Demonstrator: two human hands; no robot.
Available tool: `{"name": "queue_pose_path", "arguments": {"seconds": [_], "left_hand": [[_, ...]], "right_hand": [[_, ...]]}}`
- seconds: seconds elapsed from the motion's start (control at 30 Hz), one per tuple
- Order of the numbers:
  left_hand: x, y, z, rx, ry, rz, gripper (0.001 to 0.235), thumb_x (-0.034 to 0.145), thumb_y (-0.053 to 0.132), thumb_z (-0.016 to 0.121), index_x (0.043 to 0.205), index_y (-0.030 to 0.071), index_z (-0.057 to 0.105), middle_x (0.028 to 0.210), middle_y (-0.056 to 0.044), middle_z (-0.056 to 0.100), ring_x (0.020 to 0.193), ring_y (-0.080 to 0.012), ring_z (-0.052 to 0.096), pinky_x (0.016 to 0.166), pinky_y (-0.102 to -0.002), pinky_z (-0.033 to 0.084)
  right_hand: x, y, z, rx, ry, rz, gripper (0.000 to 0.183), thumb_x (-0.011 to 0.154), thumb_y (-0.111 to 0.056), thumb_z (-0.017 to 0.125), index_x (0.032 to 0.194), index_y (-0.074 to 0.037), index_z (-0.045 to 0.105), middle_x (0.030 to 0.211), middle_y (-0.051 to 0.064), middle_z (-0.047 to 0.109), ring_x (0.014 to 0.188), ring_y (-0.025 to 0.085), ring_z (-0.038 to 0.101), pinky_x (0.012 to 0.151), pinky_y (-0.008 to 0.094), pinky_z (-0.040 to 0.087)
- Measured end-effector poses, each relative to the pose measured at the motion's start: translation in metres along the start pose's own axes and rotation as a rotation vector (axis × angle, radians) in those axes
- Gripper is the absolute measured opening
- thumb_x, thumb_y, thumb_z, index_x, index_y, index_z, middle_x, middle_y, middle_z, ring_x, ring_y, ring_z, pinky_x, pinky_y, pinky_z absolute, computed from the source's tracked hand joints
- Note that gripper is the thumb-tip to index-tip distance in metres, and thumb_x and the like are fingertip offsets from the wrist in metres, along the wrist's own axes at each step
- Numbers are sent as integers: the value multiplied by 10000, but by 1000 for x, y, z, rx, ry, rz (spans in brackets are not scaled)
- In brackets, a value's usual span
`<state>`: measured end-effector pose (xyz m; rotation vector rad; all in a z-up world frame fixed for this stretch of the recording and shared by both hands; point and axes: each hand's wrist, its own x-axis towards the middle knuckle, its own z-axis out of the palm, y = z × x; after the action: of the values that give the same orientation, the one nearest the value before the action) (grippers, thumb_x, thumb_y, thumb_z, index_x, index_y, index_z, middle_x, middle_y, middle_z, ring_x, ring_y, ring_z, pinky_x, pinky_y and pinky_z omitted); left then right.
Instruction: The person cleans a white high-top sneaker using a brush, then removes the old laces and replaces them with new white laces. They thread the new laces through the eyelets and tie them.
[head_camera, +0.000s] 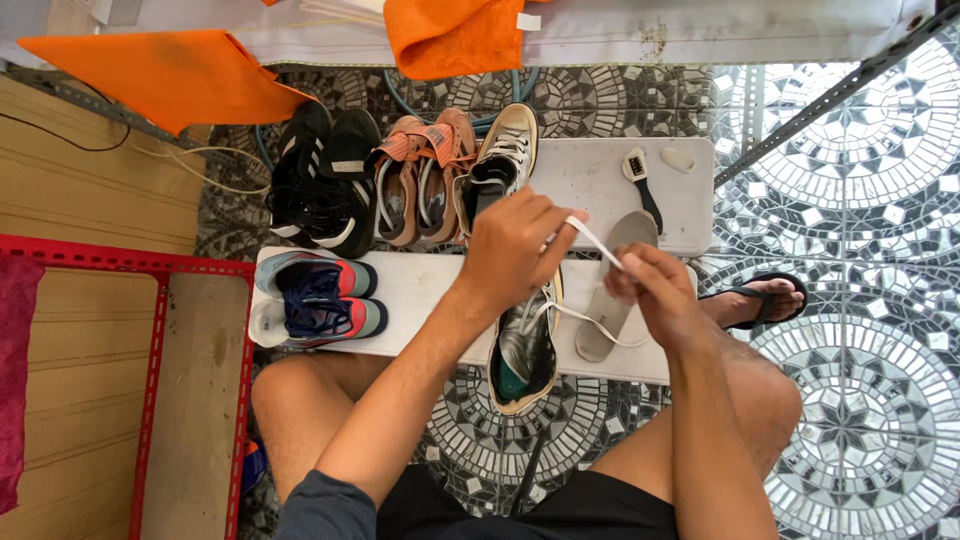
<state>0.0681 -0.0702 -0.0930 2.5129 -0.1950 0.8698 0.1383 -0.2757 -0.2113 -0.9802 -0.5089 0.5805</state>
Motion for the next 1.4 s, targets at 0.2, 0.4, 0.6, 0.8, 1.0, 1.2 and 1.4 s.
{"name": "queue_pose_path", "arguments": {"seconds": [0.2,0.4,0.6,0.8,1.0,1.2,1.4], "left_hand": [[-14,-31,-6,80,-9,-79,222,1001,202,629,865,75,751,688,-52,658,676,-201,645,617,-299,522],[-2,-25,-29,185,81,-41,169,970,198,705,876,68,757,716,-49,656,687,-214,657,624,-321,548],[1,-23,-26,166,142,-85,159,946,208,734,844,91,772,690,-23,638,648,-194,639,589,-301,536],[-3,-30,-37,170,154,-164,195,949,199,726,779,108,754,635,-29,608,600,-222,631,544,-327,527],[-4,-41,-47,141,129,-251,207,986,208,722,831,92,798,644,-18,657,573,-171,634,544,-270,529],[-6,-42,-50,111,125,-310,194,998,227,724,889,87,804,675,-30,679,592,-171,652,558,-283,542],[-4,-40,-49,71,105,-408,169,986,243,740,949,87,793,683,-44,697,593,-195,676,562,-325,556]], "right_hand": [[-15,-12,-36,95,91,21,346,1070,-168,502,750,-101,389,730,-70,230,634,42,233,528,219,226],[-33,-10,-57,84,113,101,285,1024,-146,550,780,-96,411,745,-84,209,624,27,212,477,182,193],[-44,-9,-53,-52,117,146,162,998,-58,603,878,49,621,679,-28,354,562,0,264,469,160,221],[-51,-17,-52,-159,143,138,185,1009,-54,593,901,71,677,693,57,472,555,86,404,489,201,352],[-52,-12,-72,-185,162,117,220,1027,-68,579,881,62,679,774,105,540,657,139,469,539,252,412],[-55,-20,-82,-253,91,87,210,1028,-50,577,923,76,708,903,117,534,820,169,456,658,274,414],[-48,-46,-44,-310,61,201,173,998,-42,612,940,50,747,793,-3,445,692,47,389,573,174,320]]}}
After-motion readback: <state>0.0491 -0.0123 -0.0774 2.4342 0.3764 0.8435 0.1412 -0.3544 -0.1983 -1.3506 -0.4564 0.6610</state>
